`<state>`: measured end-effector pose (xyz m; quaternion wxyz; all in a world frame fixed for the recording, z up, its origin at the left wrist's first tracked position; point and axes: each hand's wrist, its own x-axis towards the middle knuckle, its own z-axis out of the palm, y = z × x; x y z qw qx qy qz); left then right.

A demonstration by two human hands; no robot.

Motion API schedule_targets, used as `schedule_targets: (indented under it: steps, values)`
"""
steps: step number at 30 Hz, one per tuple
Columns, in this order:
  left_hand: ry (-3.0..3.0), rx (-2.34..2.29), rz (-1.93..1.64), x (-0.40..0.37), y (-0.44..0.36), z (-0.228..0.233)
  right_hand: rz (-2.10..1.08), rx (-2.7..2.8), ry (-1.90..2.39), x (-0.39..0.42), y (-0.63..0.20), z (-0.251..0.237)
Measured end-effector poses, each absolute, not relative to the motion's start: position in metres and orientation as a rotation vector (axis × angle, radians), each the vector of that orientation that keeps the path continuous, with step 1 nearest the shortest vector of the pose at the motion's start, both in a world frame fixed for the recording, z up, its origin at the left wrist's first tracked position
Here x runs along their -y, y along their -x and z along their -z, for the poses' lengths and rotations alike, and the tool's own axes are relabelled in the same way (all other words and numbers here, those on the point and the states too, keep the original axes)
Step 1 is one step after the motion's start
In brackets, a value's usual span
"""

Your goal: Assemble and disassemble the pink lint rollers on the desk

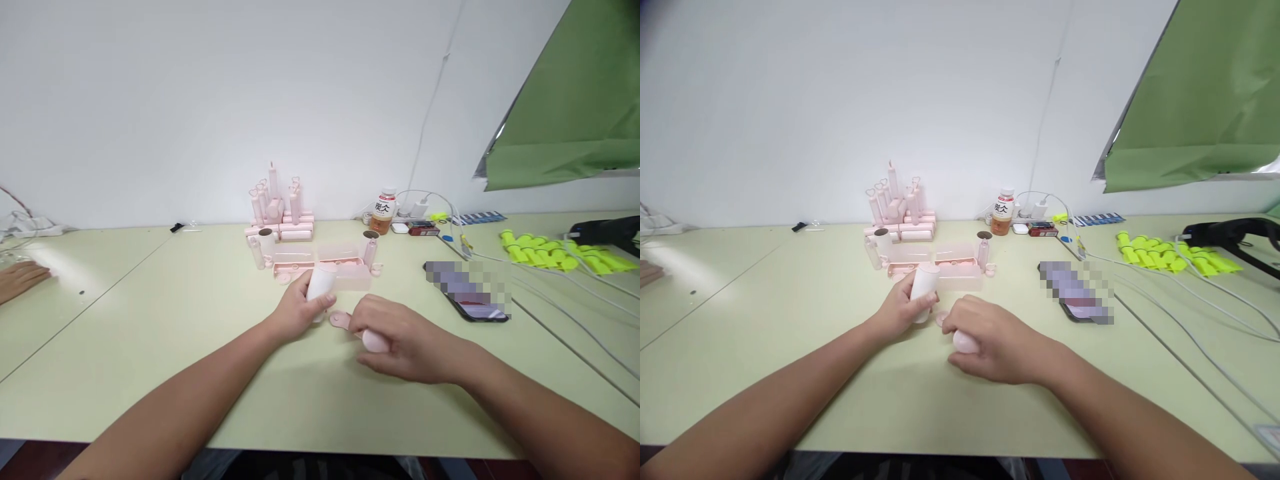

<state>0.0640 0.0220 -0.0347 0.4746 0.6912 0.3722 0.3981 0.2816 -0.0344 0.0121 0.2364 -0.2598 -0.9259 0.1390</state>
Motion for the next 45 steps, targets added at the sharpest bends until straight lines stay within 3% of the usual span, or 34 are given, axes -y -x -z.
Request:
schedule_targets:
  steps: [5, 9, 12, 18, 23, 38, 45]
  values:
    - [-1.418, -0.837, -0.869, -0.023, -0.061, 0.033, -0.321, 2.754, 0.694, 0.048, -0.264, 0.0]
    - [-1.587, -0.824, -0.927, -0.018, -0.062, 0.027, -0.398, 2.78, 0.673, 0.052, -0.257, 0.01]
    - [-1.884, -0.837, -0.998, -0.014, -0.06, 0.021, -0.499, 2.548, 0.657, 0.048, -0.26, 0.011]
    - [-2.097, -0.651, -0.882, -0.013, -0.056, 0.016, -0.364, 1.878, 0.935, 0.026, -0.284, -0.002]
    - [-2.138, -0.549, -0.826, -0.014, -0.054, 0.02, -0.604, 2.076, 0.935, 0.014, -0.294, -0.004]
    - [-2.195, -0.512, -0.785, -0.015, -0.051, 0.019, -0.74, 2.112, 0.937, 0.013, -0.287, 0.005]
    - [-1.875, -0.776, -1.043, -0.013, -0.06, 0.024, -1.561, 1.02, 0.957, 0.007, -0.279, 0.001]
